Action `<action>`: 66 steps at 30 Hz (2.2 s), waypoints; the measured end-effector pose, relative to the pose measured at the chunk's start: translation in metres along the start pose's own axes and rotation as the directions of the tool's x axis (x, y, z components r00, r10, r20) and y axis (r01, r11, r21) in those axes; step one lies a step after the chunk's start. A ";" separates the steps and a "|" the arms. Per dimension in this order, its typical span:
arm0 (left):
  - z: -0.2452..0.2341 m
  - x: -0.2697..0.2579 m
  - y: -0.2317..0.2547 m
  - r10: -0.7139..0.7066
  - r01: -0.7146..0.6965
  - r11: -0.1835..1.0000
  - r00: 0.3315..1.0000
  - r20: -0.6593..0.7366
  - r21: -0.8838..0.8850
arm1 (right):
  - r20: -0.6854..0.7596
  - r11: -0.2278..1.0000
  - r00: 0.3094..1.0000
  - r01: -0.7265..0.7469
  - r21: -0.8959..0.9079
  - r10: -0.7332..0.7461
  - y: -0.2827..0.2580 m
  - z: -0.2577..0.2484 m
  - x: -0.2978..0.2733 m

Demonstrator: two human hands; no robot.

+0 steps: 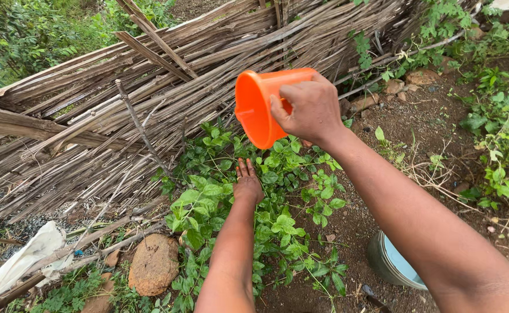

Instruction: The person waters a potted plant using a mug, scoops water from a bucket into the mug, and pours water over garden plants while touching the leaves by hand.

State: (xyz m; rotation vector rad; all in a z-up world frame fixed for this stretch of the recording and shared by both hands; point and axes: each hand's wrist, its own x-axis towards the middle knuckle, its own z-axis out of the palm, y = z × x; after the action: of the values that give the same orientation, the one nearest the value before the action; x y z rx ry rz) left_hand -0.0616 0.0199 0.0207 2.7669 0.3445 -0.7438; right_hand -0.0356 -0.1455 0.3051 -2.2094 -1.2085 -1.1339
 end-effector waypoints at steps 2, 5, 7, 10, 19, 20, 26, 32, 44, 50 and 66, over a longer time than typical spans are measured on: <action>0.011 0.004 -0.009 0.001 -0.001 1.000 1.000 -0.028 -0.008 | -0.016 0.991 0.991 -0.135 0.004 0.135 0.004 -0.001 -0.015; 0.036 0.018 -0.026 0.000 -0.004 0.997 0.998 -0.056 -0.075 | 0.046 0.916 0.915 -0.401 -0.029 0.402 0.010 -0.004 -0.041; 0.054 0.028 -0.036 0.017 -0.030 0.993 0.993 -0.115 -0.110 | 0.008 0.886 0.886 -0.463 -0.012 0.463 0.015 -0.009 -0.057; 0.068 0.034 -0.050 0.024 -0.026 0.999 0.998 -0.054 -0.041 | -0.020 0.775 0.777 -0.625 0.097 0.629 0.017 -0.018 -0.082; 0.070 -0.020 -0.058 -0.001 0.000 1.000 0.999 -0.052 -0.002 | -0.059 0.500 0.499 -0.846 0.185 0.865 0.012 -0.069 -0.145; 0.073 -0.021 -0.057 0.007 -0.007 1.000 0.999 -0.051 0.003 | -0.058 0.469 0.466 -0.864 0.182 0.883 0.010 -0.076 -0.151; 0.081 -0.035 -0.043 0.090 -0.097 0.981 0.995 0.050 0.167 | -0.055 0.393 0.389 -0.912 0.117 0.920 0.005 -0.117 -0.185; 0.077 -0.063 -0.011 0.185 -0.214 0.941 0.974 0.128 0.261 | -0.112 0.350 0.337 -0.927 0.133 0.935 0.011 -0.163 -0.212; 0.121 -0.085 0.138 0.401 -0.450 0.833 0.892 0.208 0.323 | -0.220 0.172 0.149 -0.981 0.087 0.964 0.033 -0.252 -0.332; 0.164 -0.107 0.236 0.530 -0.545 0.758 0.835 0.150 0.357 | -0.193 0.151 0.139 -0.988 0.045 0.971 0.069 -0.289 -0.397; 0.148 -0.198 0.380 0.448 -0.471 0.847 0.882 0.146 0.246 | 0.074 0.020 0.019 -1.000 -0.003 0.997 0.138 -0.317 -0.495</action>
State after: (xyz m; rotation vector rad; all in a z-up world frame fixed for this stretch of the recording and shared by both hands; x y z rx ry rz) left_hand -0.1855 -0.4132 0.0684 2.8764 -0.4688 -0.8219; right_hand -0.2219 -0.6859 0.1098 -2.1699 0.5700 -0.3090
